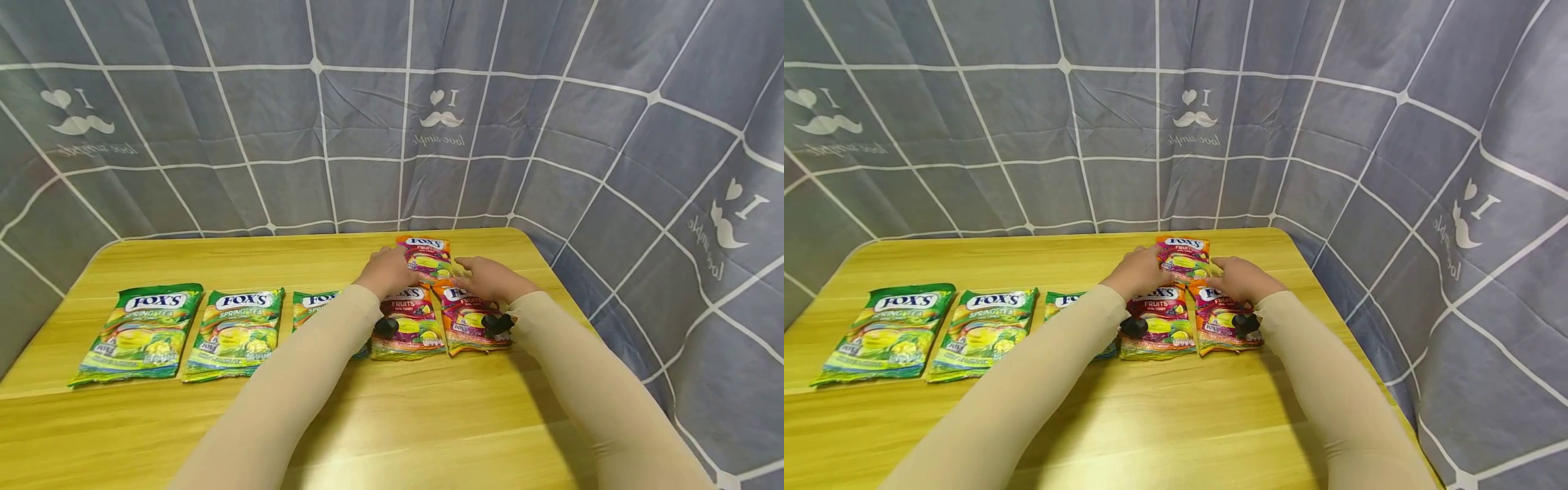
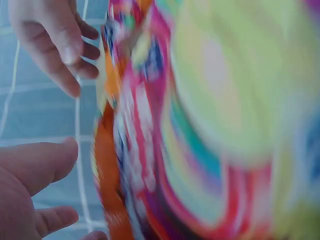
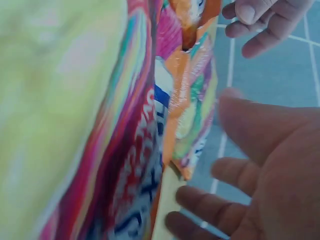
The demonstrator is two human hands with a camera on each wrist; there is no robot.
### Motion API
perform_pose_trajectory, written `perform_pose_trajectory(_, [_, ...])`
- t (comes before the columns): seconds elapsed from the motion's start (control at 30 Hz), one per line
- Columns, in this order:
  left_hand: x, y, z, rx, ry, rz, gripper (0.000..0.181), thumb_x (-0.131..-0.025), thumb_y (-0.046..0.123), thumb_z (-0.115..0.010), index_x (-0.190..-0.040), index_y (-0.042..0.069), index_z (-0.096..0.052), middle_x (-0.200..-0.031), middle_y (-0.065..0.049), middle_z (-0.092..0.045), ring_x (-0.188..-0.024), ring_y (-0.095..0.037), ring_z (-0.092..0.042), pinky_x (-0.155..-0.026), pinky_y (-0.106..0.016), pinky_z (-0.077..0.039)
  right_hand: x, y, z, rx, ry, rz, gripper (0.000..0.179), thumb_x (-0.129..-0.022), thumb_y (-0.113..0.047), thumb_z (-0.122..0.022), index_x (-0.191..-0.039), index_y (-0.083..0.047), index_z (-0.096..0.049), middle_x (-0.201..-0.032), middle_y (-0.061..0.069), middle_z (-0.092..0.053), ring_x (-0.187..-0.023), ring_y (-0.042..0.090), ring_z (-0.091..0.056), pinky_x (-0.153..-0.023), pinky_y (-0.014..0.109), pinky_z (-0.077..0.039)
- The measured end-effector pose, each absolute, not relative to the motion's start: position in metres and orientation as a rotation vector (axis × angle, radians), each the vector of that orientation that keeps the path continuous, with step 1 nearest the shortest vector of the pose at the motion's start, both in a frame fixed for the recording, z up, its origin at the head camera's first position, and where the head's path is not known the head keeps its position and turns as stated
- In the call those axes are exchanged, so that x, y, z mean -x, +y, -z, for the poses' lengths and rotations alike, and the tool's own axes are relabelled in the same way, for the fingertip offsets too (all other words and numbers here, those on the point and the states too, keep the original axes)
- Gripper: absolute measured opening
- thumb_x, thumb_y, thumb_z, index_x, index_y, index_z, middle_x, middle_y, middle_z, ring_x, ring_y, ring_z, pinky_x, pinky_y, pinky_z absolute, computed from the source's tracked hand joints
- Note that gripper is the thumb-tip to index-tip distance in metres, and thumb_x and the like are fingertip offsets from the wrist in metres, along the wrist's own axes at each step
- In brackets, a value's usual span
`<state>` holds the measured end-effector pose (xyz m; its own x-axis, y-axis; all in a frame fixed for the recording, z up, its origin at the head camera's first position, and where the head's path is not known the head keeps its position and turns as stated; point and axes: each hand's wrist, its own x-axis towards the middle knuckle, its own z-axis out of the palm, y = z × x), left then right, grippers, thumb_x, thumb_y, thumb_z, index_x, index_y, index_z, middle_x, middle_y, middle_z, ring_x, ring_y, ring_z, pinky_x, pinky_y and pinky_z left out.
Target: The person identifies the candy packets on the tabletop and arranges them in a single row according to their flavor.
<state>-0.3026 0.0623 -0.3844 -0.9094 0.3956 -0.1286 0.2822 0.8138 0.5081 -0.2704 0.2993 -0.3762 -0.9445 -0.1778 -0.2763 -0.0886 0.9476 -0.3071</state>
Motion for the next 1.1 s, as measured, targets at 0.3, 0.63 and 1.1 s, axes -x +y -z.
perform_pose_trajectory(0.3, [0.324, 0.05, 0.396, -0.436, 2.572, -0.884, 0.086, -0.099, 0.045, -0.071, -0.169, 0.019, -0.029, -0.157, -0.015, -0.052, -0.129, -0.035, -0.058, -0.112, -0.049, -0.052, 0.3, 0.281, 0.387, 0.158, 2.77, 0.466, 0.077, -0.11, -0.046, -0.051, -0.169, -0.006, -0.02, -0.168, 0.022, -0.036, -0.154, 0.044, -0.037, -0.127, 0.059, -0.029])
perform_pose_trajectory(0.63, [0.332, 0.055, 0.399, -0.514, 2.533, -0.833, 0.082, -0.098, 0.044, -0.073, -0.166, 0.02, -0.036, -0.157, -0.014, -0.053, -0.131, -0.035, -0.058, -0.114, -0.049, -0.05, 0.311, 0.27, 0.39, 0.107, 2.748, 0.343, 0.082, -0.108, -0.046, -0.056, -0.168, -0.003, -0.021, -0.166, 0.023, -0.04, -0.153, 0.041, -0.041, -0.128, 0.054, -0.031])
perform_pose_trajectory(1.1, [0.33, 0.058, 0.399, -0.499, 2.5, -0.943, 0.087, -0.095, 0.036, -0.079, -0.167, 0.015, -0.034, -0.159, -0.014, -0.051, -0.132, -0.033, -0.057, -0.119, -0.05, -0.045, 0.311, 0.266, 0.39, 0.083, 2.777, 0.418, 0.08, -0.105, -0.039, -0.064, -0.167, -0.005, -0.026, -0.16, 0.023, -0.048, -0.138, 0.037, -0.056, -0.124, 0.052, -0.039])
